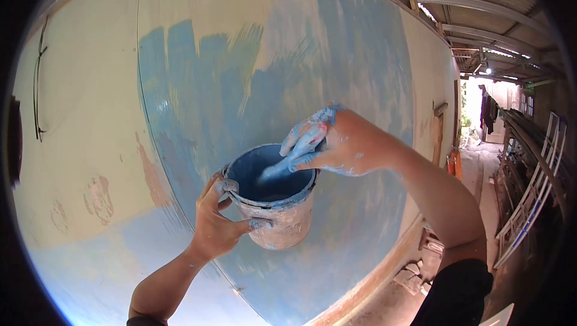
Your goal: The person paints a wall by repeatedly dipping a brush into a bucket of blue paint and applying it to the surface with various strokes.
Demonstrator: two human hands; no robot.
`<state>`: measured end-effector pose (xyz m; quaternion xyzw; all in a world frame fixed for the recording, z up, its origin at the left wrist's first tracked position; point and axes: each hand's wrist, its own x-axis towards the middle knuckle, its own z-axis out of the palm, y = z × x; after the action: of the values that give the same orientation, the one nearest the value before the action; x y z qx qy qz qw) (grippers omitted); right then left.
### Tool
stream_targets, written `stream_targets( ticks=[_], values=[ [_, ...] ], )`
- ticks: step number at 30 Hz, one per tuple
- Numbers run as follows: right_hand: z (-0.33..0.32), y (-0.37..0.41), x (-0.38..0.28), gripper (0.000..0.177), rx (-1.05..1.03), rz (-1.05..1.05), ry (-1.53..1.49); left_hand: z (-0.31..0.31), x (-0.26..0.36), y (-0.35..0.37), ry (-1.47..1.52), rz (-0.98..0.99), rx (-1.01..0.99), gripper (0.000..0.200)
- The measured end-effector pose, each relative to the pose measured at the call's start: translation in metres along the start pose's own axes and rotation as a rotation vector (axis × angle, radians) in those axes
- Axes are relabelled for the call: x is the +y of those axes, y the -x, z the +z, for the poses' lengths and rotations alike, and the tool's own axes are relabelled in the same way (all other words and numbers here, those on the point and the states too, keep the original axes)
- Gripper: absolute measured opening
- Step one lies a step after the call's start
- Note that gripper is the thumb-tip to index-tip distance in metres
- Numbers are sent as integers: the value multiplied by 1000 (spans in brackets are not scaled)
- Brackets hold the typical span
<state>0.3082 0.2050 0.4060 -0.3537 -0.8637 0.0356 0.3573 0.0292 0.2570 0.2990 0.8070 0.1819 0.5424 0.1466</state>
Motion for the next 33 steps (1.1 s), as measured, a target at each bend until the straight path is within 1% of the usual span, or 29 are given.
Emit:
stream_targets(
  ticks=[1,2,4,6,8,10,11,12,13,15,17,19,20,22,23,25,26,28,29,31,32,33],
  values=[
    [-8,-3,-1,33,14,-43,91,0,1,-7,-16,16,1,66],
    [-16,-6,-4,33,30,-60,94,-2,2,-14,-33,7,-13,69],
    [-31,-11,-7,21,28,-38,35,-5,5,-30,-66,14,-28,72],
    [-43,-20,-1,20,53,-92,10,-10,9,-43,-96,-71,-42,71],
    [-54,-24,4,19,73,-140,-20,-12,10,-57,-72,-58,-35,69],
    [-61,-28,7,17,129,-166,15,-10,13,-71,-43,-49,-26,68],
    [-65,-31,14,17,133,-175,14,-9,18,-78,9,-73,-25,63],
    [-68,-37,26,17,187,-252,15,-8,22,-84,63,-98,-24,59],
    [-70,-40,33,17,239,-327,15,-6,24,-90,56,-96,-22,59],
    [-77,-41,38,17,278,-319,-30,-3,28,-100,116,-104,-4,56],
    [-84,-43,43,17,318,-310,-77,-1,32,-109,104,-102,14,55],
    [-93,-47,48,18,379,-239,-290,1,35,-118,97,-100,29,54],
    [-98,-51,52,18,383,-244,-291,1,36,-123,51,-79,42,53],
    [-107,-65,66,19,618,-300,-222,3,38,-134,6,-58,54,51],
    [-115,-76,72,19,619,-301,-220,5,40,-141,-22,-28,58,49],
    [-131,-101,85,20,810,-344,-258,9,45,-153,-45,6,61,47],
    [-138,-116,91,20,812,-347,-249,12,49,-159,-63,3,60,45],
    [-151,-147,98,20,961,-436,-430,15,54,-170,-71,18,65,43],
    [-160,-162,102,20,962,-446,-419,17,55,-175,-71,17,74,42],
    [-170,-192,106,19,1090,-476,-350,14,55,-183,-77,29,91,40],
    [-170,-200,104,19,1093,-496,-350,12,57,-185,-72,17,115,40],
    [-169,-206,101,20,1083,-440,-356,9,59,-187,-71,6,138,40]
  ],
)
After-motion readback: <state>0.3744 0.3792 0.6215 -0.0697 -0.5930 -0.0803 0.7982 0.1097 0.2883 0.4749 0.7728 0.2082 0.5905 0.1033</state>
